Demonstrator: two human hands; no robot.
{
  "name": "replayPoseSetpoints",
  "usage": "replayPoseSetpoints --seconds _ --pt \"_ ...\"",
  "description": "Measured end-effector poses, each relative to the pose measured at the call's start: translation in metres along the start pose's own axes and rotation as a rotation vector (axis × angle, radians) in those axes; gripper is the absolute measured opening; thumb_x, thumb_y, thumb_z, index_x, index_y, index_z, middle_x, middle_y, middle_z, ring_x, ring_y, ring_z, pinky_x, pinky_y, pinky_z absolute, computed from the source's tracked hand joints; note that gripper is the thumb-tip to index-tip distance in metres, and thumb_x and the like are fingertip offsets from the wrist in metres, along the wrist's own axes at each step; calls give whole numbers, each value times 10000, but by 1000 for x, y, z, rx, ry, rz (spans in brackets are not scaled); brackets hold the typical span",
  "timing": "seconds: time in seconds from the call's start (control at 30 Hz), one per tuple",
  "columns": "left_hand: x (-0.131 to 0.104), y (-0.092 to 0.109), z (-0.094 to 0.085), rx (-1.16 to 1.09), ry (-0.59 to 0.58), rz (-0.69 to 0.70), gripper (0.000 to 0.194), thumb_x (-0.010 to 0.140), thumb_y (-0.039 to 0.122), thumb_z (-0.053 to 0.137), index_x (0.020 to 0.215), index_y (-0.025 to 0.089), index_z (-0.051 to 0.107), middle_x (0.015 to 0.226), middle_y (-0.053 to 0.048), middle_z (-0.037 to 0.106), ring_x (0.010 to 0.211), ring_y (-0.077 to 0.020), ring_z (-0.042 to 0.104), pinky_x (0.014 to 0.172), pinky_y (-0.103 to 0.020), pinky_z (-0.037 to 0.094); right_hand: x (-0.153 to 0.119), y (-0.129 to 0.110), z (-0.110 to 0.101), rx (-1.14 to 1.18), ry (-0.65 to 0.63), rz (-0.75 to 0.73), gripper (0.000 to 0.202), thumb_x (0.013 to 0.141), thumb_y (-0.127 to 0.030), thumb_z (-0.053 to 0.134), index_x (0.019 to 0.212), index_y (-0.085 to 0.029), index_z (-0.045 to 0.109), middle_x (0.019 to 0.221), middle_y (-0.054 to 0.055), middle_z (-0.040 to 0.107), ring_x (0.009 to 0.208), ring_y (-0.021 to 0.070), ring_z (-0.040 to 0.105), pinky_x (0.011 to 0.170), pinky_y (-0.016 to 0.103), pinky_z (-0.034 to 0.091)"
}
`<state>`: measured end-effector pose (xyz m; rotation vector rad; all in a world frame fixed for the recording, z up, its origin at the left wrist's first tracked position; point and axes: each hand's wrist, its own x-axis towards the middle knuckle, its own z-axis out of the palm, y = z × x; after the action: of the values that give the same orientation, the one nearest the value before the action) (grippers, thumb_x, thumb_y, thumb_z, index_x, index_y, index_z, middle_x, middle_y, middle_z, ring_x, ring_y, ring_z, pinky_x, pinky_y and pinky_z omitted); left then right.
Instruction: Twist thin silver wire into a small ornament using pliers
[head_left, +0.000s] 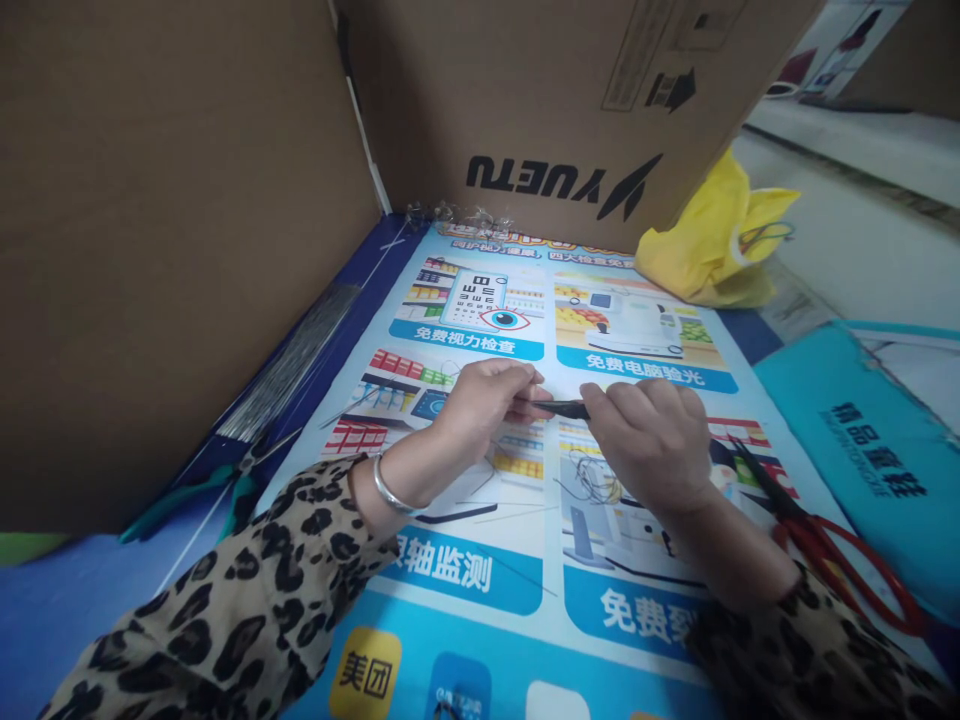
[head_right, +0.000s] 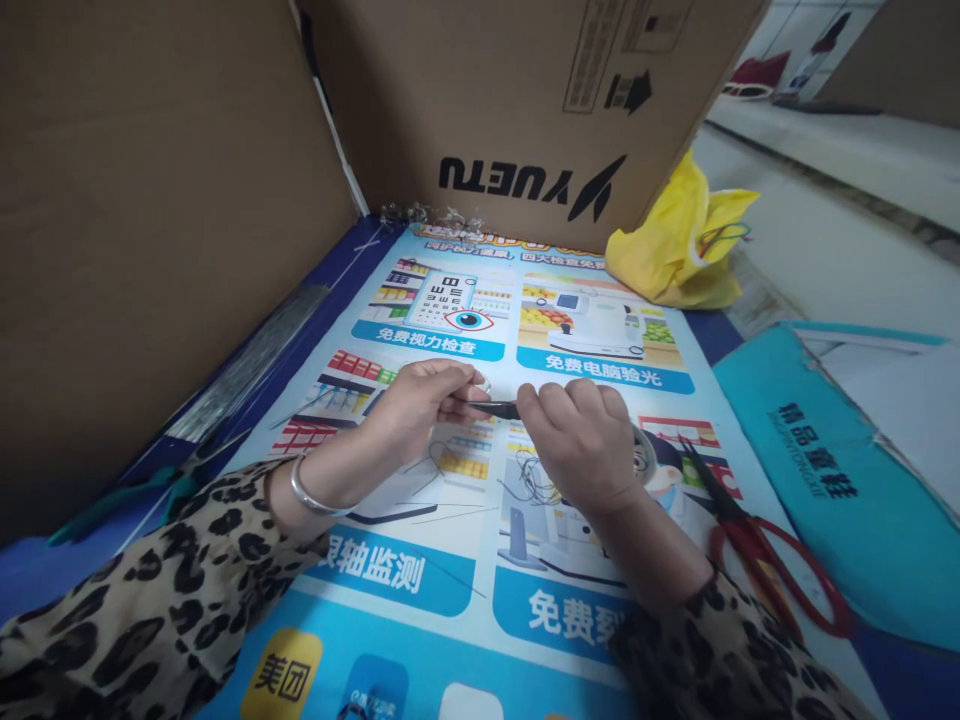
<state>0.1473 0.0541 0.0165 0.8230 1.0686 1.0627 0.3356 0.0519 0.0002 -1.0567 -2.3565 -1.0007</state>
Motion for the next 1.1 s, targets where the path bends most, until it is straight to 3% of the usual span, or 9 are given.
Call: replayPoseSetpoints --seconds 0.17,0.33,0.63,0.8,0.9,1.0,1.1 --pt "2 -3 -2 53 9 135 174 772 306 553 782 144 615 687 -41 677 565 -113 626 580 -239 489 5 -2 0 59 -136 45 163 843 -194 474 828 -181 636 649 40 549 648 174 387 597 329 228" --pt "1 -4 -6 107 -61 318 198 798 327 542 809 150 631 724 -41 686 684 -128 640 666 -254 504 6 -5 0 180 -278 131 166 849 -237 483 769 -176 615 695 39 577 697 173 472 600 299 270" --pt "-1 4 -10 184 -144 412 187 802 311 561 819 152 657 769 -45 696 733 -137 647 706 -259 501 14 -4 -9 452 -530 311 193 862 -322 458 805 -204 600 769 15 628 683 151 557 529 248 300" --pt "0 5 -12 176 -200 370 189 800 309 566 853 157 664 799 -53 701 760 -153 656 716 -274 510 13 -1 -5 520 -574 324 224 861 -368 452 803 -209 597 751 6 624 631 139 539 522 237 300" --pt "5 5 -14 146 -225 251 232 811 295 555 983 171 650 844 -61 706 742 -151 664 708 -284 510 10 -1 -1 445 -573 329 241 870 -362 433 803 -194 592 776 33 614 683 159 535 544 253 300" --pt "12 4 -17 110 -184 103 248 809 279 555 1010 162 641 854 -74 706 697 -142 666 679 -277 505 8 -3 2 349 -513 276 239 867 -350 442 810 -186 606 779 57 599 747 186 518 607 279 316" --pt "16 3 -19 57 -147 40 212 790 267 574 935 131 649 839 -89 701 675 -149 663 647 -278 504 6 -4 5 302 -421 229 244 850 -357 470 823 -164 617 774 79 592 767 206 499 663 303 322"
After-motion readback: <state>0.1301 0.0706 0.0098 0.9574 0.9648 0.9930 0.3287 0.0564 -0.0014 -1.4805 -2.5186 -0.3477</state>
